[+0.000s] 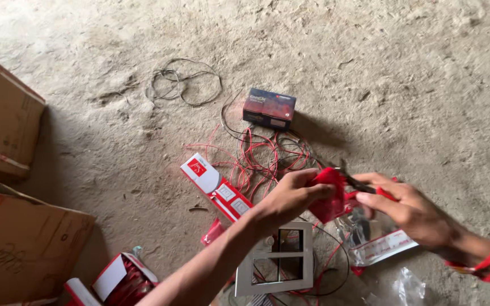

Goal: The person assembles electrical switches into a metal plate. They unpack switch modules from plastic packaging, insert them into the plate, and use pliers to cut packaging. The work is performed on a concrete floor with scattered wires and boxes.

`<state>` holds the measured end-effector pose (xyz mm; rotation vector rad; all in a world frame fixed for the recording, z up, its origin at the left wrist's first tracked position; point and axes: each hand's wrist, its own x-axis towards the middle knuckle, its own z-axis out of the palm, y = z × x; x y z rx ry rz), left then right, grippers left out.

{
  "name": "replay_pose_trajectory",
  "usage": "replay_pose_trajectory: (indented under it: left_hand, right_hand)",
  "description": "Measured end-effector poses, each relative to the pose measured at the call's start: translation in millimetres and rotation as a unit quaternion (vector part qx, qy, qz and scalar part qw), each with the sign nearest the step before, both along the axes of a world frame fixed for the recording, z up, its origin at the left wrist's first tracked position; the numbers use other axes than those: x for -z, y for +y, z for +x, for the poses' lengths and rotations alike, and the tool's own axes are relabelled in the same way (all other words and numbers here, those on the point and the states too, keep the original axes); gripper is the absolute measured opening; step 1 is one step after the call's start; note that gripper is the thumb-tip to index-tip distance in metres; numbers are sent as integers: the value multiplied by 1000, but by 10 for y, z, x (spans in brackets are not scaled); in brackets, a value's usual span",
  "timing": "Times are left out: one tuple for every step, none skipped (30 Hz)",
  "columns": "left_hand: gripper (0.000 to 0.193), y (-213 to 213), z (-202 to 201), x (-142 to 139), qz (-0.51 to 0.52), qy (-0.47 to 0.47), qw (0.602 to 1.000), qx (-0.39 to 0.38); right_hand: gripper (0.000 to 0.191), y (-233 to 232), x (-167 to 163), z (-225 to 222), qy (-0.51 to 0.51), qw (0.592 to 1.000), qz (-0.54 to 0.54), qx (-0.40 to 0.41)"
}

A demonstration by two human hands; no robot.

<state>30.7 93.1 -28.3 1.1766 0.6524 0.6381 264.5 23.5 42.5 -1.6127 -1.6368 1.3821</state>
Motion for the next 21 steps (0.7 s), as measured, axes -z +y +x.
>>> replay_pose_trajectory:
  left_hand:
    - [29, -79, 10, -4, -10, -27, 999, -14]
    - [28, -156, 28, 1, -17, -54, 998, -29]
    - [28, -214, 49, 11, -26, -80, 995, -46]
    - [27, -269, 70, 23, -46, -91, 993, -56]
    - [26, -318, 93, 33, -68, -102, 990, -63]
    - [25, -350, 114, 37, -86, -114, 987, -71]
    - [24, -373, 126, 37, -92, -114, 986, -77]
    - [23, -390, 129, 30, -97, -114, 985, -82]
    - [23, -421, 142, 21, -110, -116, 983, -85]
    - [23, -435, 151, 6, -112, -109, 985, -75]
    - [24, -431, 152, -9, -111, -103, 986, -68]
    - [24, -412, 143, -25, -108, -94, 988, -65]
    - [24, -390, 146, -41, -112, -108, 986, -63]
    - [24, -351, 133, -55, -115, -121, 984, -60]
    - [25, -304, 117, -67, -117, -135, 982, -55]
    - [25, -253, 91, -75, -114, -134, 982, -72]
    - [25, -206, 46, -80, -112, -135, 980, -89]
    - [26, -158, -2, -84, -109, -135, 979, -106]
    - [26, -131, -62, -85, -103, -116, 980, -123]
    - [27, -113, -130, -85, -96, -96, 981, -141]
    - [27, -109, -185, -88, -88, -75, 981, -159]
  right_hand:
    - [48, -16, 31, 4, 10, 1000, 13, -10]
    - [46, -25, 75, 10, 94, 995, -36, 19]
    - [46, -46, 142, 3, 179, 979, -86, 46]
    - [45, -88, 203, 8, 262, 952, -142, 75]
    - [45, -132, 273, 7, 258, 944, -182, 95]
    - [44, -180, 352, -9, 255, 935, -220, 113]
    - [44, -186, 422, -11, 255, 925, -252, 127]
    - [45, -194, 488, -14, 284, 911, -274, 116]
    - [46, -252, 530, 9, 294, 902, -299, 102]
    - [48, -279, 563, 38, 292, 899, -314, 87]
    - [49, -308, 590, 67, 274, 907, -310, 80]
    - [51, -321, 606, 103, 259, 914, -304, 74]
    - [52, -313, 620, 133, 245, 921, -295, 70]
    - [53, -283, 630, 162, 235, 930, -276, 61]
    - [55, -217, 648, 173, 226, 939, -254, 49]
    - [56, -151, 663, 180, 213, 948, -233, 38]
    - [58, -63, 662, 202, 209, 958, -197, 10]
    - [59, 34, 676, 198, 216, 964, -153, -20]
    - [63, 97, 659, 225, 230, 966, -108, -55]
    - [63, 147, 641, 250, 176, 975, -125, -47]
    - [63, 156, 601, 292, 122, 982, -141, -39]
